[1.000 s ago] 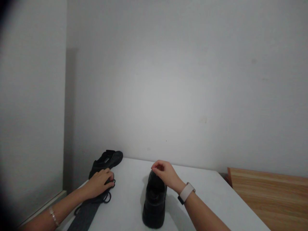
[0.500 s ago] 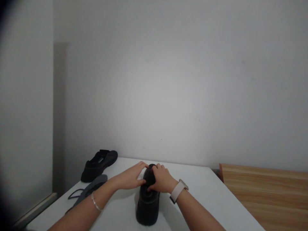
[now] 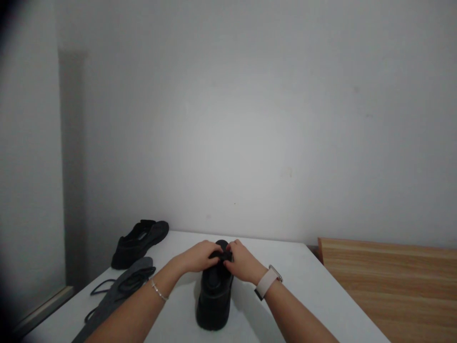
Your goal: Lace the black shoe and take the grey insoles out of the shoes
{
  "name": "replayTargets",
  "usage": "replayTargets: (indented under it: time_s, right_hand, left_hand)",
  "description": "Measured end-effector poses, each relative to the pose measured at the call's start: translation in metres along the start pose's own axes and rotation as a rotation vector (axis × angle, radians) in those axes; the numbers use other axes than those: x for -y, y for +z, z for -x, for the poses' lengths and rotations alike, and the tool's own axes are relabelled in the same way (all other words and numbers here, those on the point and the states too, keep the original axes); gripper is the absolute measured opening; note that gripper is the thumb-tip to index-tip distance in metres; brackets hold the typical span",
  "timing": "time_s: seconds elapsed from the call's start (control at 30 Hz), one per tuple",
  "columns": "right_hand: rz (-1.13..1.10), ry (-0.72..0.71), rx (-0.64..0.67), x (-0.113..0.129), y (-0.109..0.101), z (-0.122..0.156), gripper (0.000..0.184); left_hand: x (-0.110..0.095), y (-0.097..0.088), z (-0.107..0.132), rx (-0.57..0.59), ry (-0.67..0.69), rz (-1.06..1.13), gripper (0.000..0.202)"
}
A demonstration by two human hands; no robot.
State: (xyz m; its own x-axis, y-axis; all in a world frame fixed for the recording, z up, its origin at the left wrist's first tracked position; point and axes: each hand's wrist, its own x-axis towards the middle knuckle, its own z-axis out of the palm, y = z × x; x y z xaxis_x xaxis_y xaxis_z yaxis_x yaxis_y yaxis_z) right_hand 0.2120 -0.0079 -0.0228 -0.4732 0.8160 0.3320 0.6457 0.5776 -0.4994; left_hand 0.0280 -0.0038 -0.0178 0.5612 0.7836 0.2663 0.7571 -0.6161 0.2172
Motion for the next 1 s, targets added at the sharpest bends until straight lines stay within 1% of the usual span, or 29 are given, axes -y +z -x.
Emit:
replayTargets:
  time_s: [0.07, 0.13, 0.17, 0.23, 0.33, 0.37, 0.4, 0.47, 0.53, 0.57, 0.63, 0.67, 0.73, 0.77, 0.83, 0.9, 0.93, 1.0]
  right_hand:
    - [-0.099, 0.009, -0.024, -0.004, 0.001, 0.004, 0.031]
    - [-0.195, 0.021, -0.028, -0.005, 0.001, 0.008, 0.030]
    - [-0.250, 0.038, -0.016, -0.005, 0.002, 0.010, 0.029]
    - [-0.379, 0.121, 0.019, -0.003, 0.004, 0.015, 0.032]
    - [-0.544, 0.288, 0.026, -0.001, 0.012, 0.023, 0.046]
    - [-0.572, 0.320, 0.021, 0.000, 0.014, 0.026, 0.049]
    - [-0.584, 0.323, 0.018, 0.001, 0.017, 0.029, 0.048]
    - [-0.550, 0.245, -0.028, 0.003, 0.021, 0.034, 0.041]
    - [-0.465, 0.126, -0.157, 0.006, 0.023, 0.039, 0.036]
    - [-0.423, 0.085, -0.235, 0.007, 0.024, 0.040, 0.038]
    - [-0.371, 0.053, -0.356, 0.009, 0.026, 0.043, 0.043]
    - [-0.360, 0.051, -0.396, 0.009, 0.028, 0.044, 0.045]
    - [-0.348, 0.041, -0.453, 0.008, 0.033, 0.045, 0.048]
    - [-0.342, 0.037, -0.475, 0.006, 0.036, 0.046, 0.048]
    - [-0.331, 0.033, -0.507, 0.003, 0.041, 0.046, 0.048]
    - [-0.323, 0.021, -0.528, 0.001, 0.044, 0.047, 0.048]
    - [-0.321, 0.005, -0.539, 0.001, 0.045, 0.048, 0.047]
    - [-0.317, -0.054, -0.554, 0.002, 0.045, 0.049, 0.048]
  left_hand:
    - [0.003, -0.003, 0.000, -0.051, 0.042, 0.087, 0.025]
    - [0.004, -0.003, -0.002, -0.113, 0.036, 0.136, 0.025]
    - [0.004, -0.001, -0.004, -0.154, 0.004, 0.146, 0.025]
    - [0.005, 0.007, -0.009, -0.260, -0.109, 0.166, 0.025]
    - [0.007, 0.024, -0.015, -0.429, -0.302, 0.272, 0.027]
    - [0.008, 0.030, -0.016, -0.481, -0.334, 0.331, 0.028]
    - [0.009, 0.034, -0.017, -0.527, -0.343, 0.400, 0.030]
    - [0.008, 0.040, -0.017, -0.595, -0.305, 0.563, 0.033]
    - [0.005, 0.038, -0.015, -0.607, -0.221, 0.724, 0.035]
    - [0.004, 0.035, -0.014, -0.611, -0.177, 0.773, 0.035]
    - [0.002, 0.030, -0.012, -0.659, -0.125, 0.775, 0.031]
    - [0.002, 0.028, -0.011, -0.701, -0.131, 0.748, 0.029]
    - [0.005, 0.027, -0.009, -0.771, -0.202, 0.717, 0.026]
    - [0.007, 0.029, -0.008, -0.776, -0.246, 0.733, 0.026]
    - [0.012, 0.032, -0.006, -0.724, -0.298, 0.805, 0.030]
    - [0.014, 0.031, -0.006, -0.661, -0.285, 0.871, 0.031]
    - [0.013, 0.029, -0.006, -0.657, -0.263, 0.893, 0.032]
    - [0.008, 0.021, -0.008, -0.706, -0.203, 0.910, 0.035]
